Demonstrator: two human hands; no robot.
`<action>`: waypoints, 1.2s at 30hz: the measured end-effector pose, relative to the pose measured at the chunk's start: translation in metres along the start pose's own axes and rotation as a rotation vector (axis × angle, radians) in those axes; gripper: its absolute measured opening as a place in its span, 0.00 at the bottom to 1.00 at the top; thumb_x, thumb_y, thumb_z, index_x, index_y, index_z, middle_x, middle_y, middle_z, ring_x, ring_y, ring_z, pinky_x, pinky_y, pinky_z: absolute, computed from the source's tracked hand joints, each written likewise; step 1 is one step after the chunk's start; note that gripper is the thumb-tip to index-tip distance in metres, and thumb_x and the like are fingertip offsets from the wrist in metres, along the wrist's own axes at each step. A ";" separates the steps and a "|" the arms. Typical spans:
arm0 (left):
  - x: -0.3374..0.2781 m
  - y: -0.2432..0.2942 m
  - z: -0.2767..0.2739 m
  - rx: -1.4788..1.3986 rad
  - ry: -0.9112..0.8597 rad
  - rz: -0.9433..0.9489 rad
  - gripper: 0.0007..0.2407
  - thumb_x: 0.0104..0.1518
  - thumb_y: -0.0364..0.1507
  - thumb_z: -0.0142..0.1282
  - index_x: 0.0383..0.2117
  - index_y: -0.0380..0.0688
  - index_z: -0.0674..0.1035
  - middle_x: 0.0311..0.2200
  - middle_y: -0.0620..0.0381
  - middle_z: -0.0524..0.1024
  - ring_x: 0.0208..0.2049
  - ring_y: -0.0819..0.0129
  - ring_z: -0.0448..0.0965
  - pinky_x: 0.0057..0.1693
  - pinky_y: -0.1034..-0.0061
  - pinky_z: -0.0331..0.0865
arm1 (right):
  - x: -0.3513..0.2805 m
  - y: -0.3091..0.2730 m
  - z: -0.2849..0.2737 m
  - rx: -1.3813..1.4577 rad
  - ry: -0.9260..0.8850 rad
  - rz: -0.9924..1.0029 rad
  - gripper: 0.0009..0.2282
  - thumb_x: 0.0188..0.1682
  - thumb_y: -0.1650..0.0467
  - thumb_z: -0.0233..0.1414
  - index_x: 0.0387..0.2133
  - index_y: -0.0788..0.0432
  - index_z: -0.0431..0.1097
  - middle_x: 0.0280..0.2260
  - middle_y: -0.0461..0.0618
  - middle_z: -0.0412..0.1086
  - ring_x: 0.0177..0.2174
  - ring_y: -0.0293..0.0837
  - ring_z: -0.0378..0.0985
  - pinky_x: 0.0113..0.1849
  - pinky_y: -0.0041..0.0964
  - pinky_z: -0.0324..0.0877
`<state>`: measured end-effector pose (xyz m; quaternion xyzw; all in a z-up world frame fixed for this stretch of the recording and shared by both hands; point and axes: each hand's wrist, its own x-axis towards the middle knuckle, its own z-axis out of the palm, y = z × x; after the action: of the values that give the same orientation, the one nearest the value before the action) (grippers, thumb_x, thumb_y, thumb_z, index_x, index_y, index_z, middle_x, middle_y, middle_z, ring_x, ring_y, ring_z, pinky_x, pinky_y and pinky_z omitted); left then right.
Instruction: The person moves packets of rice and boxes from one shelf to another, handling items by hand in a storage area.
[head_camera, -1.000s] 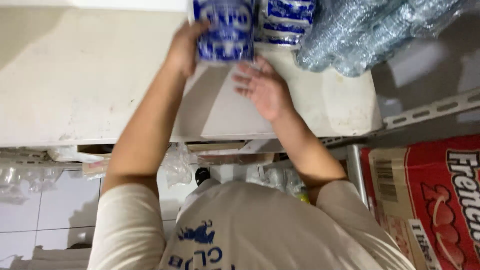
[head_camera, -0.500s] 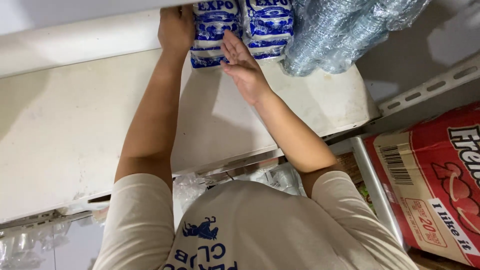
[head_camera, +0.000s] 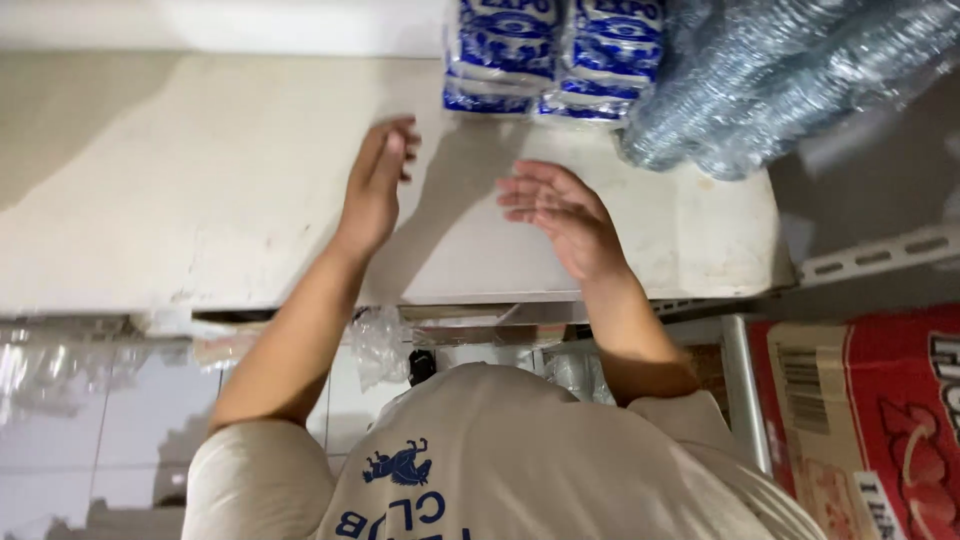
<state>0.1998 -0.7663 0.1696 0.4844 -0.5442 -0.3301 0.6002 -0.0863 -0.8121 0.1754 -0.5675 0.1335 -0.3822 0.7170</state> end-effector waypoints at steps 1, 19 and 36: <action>-0.027 0.003 -0.001 -0.008 0.031 -0.001 0.19 0.71 0.41 0.39 0.58 0.41 0.73 0.46 0.57 0.74 0.46 0.71 0.72 0.50 0.76 0.68 | -0.008 0.002 0.001 -0.004 -0.024 0.007 0.23 0.54 0.72 0.48 0.63 0.68 0.57 0.55 0.65 0.70 0.52 0.55 0.75 0.57 0.51 0.70; -0.401 0.021 0.061 -0.198 0.855 -0.277 0.08 0.66 0.30 0.52 0.35 0.37 0.79 0.25 0.63 0.76 0.25 0.81 0.71 0.33 0.83 0.65 | -0.087 0.105 0.099 0.076 -0.688 0.280 0.17 0.52 0.76 0.49 0.54 0.70 0.67 0.46 0.60 0.75 0.45 0.48 0.79 0.53 0.46 0.72; -0.675 0.109 0.080 0.060 1.306 -0.277 0.17 0.67 0.35 0.50 0.21 0.38 0.78 0.16 0.67 0.68 0.19 0.82 0.63 0.28 0.82 0.58 | -0.236 0.172 0.343 0.173 -1.206 0.465 0.14 0.53 0.76 0.51 0.53 0.65 0.70 0.44 0.54 0.76 0.44 0.44 0.77 0.52 0.44 0.72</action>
<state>-0.0204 -0.1262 0.0421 0.6668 -0.0111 -0.0277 0.7446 0.0381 -0.3920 0.0708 -0.5789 -0.2044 0.1590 0.7732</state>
